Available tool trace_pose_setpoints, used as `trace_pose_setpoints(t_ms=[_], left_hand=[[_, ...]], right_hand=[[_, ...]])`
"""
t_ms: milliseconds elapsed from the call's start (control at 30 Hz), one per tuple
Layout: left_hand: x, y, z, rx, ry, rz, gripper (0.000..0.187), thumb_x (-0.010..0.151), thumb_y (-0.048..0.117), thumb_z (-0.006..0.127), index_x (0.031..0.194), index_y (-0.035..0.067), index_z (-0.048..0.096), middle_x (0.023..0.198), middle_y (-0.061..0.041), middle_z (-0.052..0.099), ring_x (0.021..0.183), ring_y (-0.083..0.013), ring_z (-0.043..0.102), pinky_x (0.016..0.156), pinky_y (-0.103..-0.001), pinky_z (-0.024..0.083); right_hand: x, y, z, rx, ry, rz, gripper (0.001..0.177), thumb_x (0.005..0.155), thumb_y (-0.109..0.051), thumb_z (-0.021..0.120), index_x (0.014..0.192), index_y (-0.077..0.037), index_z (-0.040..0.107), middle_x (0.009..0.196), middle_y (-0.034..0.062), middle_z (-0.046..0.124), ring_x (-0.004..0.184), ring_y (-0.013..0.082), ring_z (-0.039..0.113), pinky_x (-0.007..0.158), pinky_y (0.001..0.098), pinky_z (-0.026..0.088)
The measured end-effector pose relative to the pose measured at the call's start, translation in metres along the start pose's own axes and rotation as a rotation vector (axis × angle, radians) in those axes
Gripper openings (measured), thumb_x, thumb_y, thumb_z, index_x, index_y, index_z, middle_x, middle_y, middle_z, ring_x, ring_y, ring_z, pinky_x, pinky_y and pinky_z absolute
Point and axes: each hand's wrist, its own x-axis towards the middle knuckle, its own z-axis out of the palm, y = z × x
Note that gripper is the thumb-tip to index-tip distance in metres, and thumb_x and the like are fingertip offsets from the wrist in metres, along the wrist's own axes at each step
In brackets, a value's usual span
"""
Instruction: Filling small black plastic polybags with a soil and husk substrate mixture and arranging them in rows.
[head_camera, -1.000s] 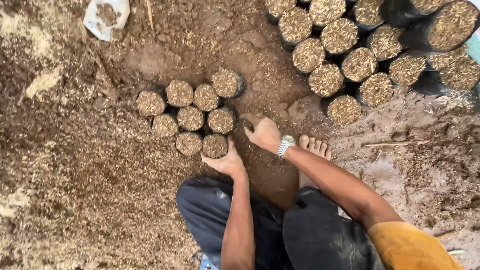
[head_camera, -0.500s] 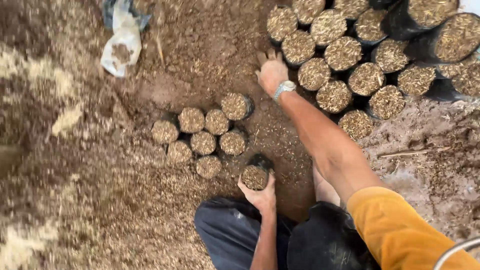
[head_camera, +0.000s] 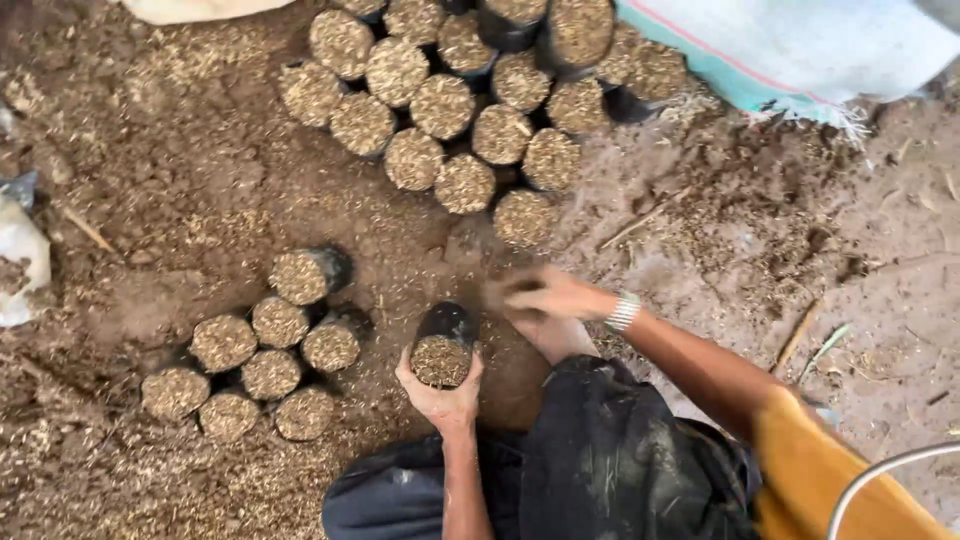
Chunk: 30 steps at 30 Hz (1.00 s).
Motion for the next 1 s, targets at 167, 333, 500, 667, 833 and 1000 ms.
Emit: trace_pose_setpoints(t_ms=[167,333,500,667,833,1000], left_hand=[[-0.007,0.058,0.02,-0.136,-0.351,0.051,0.102,0.034,0.028,0.103,0.129,0.018,0.067,0.116,-0.008,0.07,0.111,-0.0281,0.069,0.101,-0.041,0.056],[-0.024,0.096,0.061,-0.334,-0.483,0.352,0.092,0.042,0.034,0.102,0.125,0.01,0.068,0.108,-0.011,0.069,0.102,-0.0321,0.07,0.094,-0.045,0.056],[-0.028,0.112,0.087,-0.198,-0.653,0.243,0.101,0.041,0.037,0.101,0.132,0.018,0.064,0.112,-0.011,0.065,0.11,-0.0358,0.067,0.099,-0.049,0.05],[-0.022,0.126,0.095,-0.128,-0.739,0.202,0.103,0.047,0.04,0.1,0.137,0.014,0.059,0.116,-0.016,0.063,0.111,-0.0385,0.065,0.097,-0.049,0.042],[-0.023,0.129,0.104,-0.077,-0.768,0.203,0.101,0.051,0.048,0.099,0.138,0.02,0.057,0.117,-0.01,0.064,0.108,-0.0301,0.065,0.092,-0.045,0.037],[-0.012,0.163,0.092,-0.074,-0.852,0.15,0.101,0.054,0.044,0.098,0.141,0.016,0.055,0.117,-0.013,0.062,0.113,-0.0351,0.065,0.099,-0.054,0.039]], right_hand=[[-0.041,0.038,-0.088,-0.294,0.74,0.251,0.038,0.094,-0.027,0.072,0.116,0.003,0.074,0.11,0.0283,0.073,0.101,0.042,0.073,0.085,0.0547,0.056],[0.012,0.07,-0.129,-0.647,1.255,-0.073,0.045,0.099,-0.021,0.068,0.14,-0.003,0.066,0.134,0.0272,0.063,0.123,0.0468,0.06,0.097,0.0526,0.055],[0.03,0.074,-0.13,-0.557,1.079,-0.161,0.034,0.106,-0.017,0.053,0.13,0.002,0.068,0.132,0.0287,0.06,0.114,0.049,0.066,0.097,0.0557,0.056],[0.064,0.138,-0.174,-0.467,1.171,-0.17,0.046,0.094,-0.019,0.081,0.133,0.002,0.068,0.122,0.0331,0.062,0.114,0.0502,0.065,0.095,0.053,0.057],[0.067,0.143,-0.199,-0.727,1.008,-0.281,0.028,0.093,-0.021,0.084,0.121,-0.016,0.08,0.114,0.0164,0.074,0.114,0.0301,0.072,0.113,0.0486,0.045],[0.067,0.145,-0.197,-0.791,1.003,-0.279,0.022,0.1,-0.021,0.077,0.121,-0.017,0.08,0.112,0.0158,0.074,0.107,0.0303,0.072,0.098,0.0409,0.057]])
